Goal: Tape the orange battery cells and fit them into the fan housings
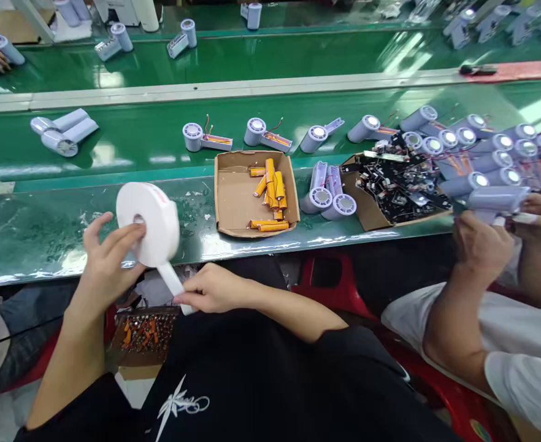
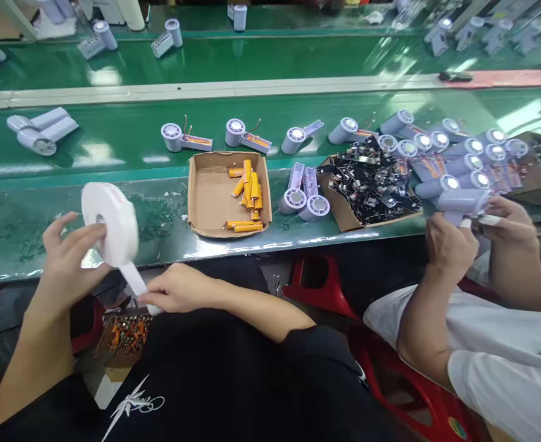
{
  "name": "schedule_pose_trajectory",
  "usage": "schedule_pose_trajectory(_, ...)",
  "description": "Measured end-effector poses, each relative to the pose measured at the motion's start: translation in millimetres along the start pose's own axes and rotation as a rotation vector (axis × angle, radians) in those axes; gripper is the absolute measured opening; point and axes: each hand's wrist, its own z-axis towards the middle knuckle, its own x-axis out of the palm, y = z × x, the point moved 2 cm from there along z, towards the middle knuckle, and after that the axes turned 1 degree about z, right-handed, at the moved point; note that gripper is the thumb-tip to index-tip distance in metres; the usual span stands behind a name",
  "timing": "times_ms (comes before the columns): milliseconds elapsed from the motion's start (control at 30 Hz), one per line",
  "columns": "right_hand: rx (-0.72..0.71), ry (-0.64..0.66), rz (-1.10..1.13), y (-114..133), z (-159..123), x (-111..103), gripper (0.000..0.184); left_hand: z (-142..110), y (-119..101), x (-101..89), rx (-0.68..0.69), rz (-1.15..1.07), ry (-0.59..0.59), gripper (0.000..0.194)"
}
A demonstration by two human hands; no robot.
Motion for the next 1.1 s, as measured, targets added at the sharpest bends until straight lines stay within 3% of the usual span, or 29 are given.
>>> schedule_pose_trajectory(67,0.003,0.089,-0.089,-8,-7,-1,0.03,-11,14,0.8,-0.049,0.016,-0.092,0.069)
schedule_pose_trajectory(100,0.018,0.075,-0.103,-15,-14,-11,0.027,-17,21,1.8,-0.089,0.028,-0.123,0.07)
schedule_pose_trajectory(167,0.068,-0.058,-0.137,-31,-31,-47,0.034,-28,29,4.5,-0.149,0.047,-0.14,0.072)
schedule_pose_trajectory(233,0.207,-0.239,-0.271,-47,-47,-92,0.036,-34,29,8.0,-0.162,0.046,-0.131,0.072)
schedule_pose_trajectory(267,0.303,-0.252,-0.365,-55,-52,-111,0.036,-35,27,10.5,-0.154,0.04,-0.121,0.072)
schedule_pose_trajectory(367,0.564,-0.065,-0.598,-72,-54,-143,0.036,-29,18,21.0,-0.11,0.039,-0.111,0.07)
schedule_pose_trajectory(433,0.614,0.033,-0.641,-80,-49,-147,0.033,-22,12,29.4,-0.075,0.039,-0.109,0.067)
schedule_pose_trajectory(500,0.548,0.002,-0.569,-88,-44,-146,0.028,-16,4,36.9,-0.044,0.033,-0.082,0.064)
schedule_pose_trajectory(600,0.372,-0.308,-0.192,-99,-45,-145,0.029,-9,-11,43.3,-0.005,0.033,-0.014,0.063)
schedule_pose_trajectory(700,0.198,-0.726,0.373,-105,-53,-140,0.051,-4,-29,44.3,0.019,0.04,0.045,0.066)
schedule_pose_trajectory(800,0.081,-0.889,0.699,-94,-60,-125,0.067,2,-47,43.2,0.064,0.066,0.072,0.07)
schedule_pose_trajectory(867,0.065,-0.923,0.686,-78,-64,-117,0.06,7,-56,41.8,0.093,0.094,0.072,0.068)
schedule_pose_trajectory(967,0.072,-0.956,0.493,-57,-70,-113,0.045,13,-65,40.5,0.135,0.128,0.082,0.066)
schedule_pose_trajectory(1100,0.088,-0.903,0.354,-49,-68,-108,0.039,18,-73,41.5,0.18,0.166,0.074,0.067)
